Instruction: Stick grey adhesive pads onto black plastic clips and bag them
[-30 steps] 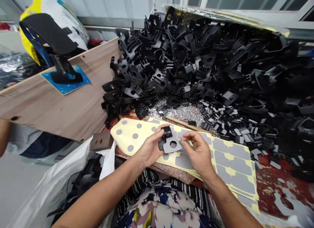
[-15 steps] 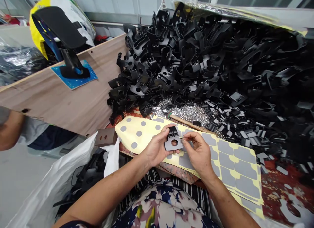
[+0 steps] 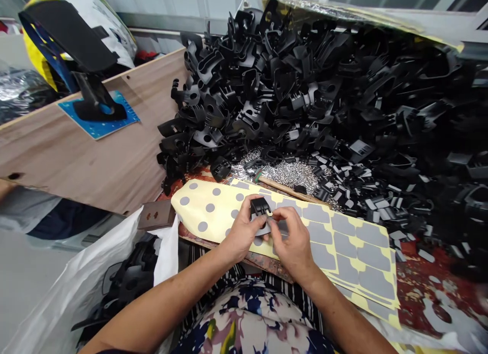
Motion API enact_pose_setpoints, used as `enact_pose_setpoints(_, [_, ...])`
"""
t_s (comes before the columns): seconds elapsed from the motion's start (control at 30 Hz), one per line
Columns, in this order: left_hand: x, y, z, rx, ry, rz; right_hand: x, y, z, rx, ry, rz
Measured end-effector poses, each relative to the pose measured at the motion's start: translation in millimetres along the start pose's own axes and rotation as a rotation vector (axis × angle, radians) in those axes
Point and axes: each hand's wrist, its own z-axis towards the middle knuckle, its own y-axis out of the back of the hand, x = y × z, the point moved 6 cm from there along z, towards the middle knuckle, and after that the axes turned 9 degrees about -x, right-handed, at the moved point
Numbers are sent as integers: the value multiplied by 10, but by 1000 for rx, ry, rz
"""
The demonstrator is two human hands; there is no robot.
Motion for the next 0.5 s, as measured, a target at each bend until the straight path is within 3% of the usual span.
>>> enact_pose_setpoints(0.17, [60, 115, 17, -128, -146, 116, 205, -18, -117, -41, 334, -316])
enact_pose_setpoints(0.23, [44, 96, 7, -79, -145, 81, 199, 63, -77, -99, 311, -411])
enact_pose_setpoints(0.3, [-17, 47, -26, 15, -102, 36, 95, 152, 7, -93, 125, -360])
enact_pose_setpoints(0.4, [-276, 62, -173, 184, -37, 46, -99, 93, 108, 172, -194, -32])
enact_pose_setpoints(0.47, [-552, 266, -362, 276, -16, 115, -128, -47, 173, 449, -264, 164])
enact_pose_setpoints(0.5, [-715, 453, -481, 295, -30, 163, -132, -114, 231, 564, -255, 210])
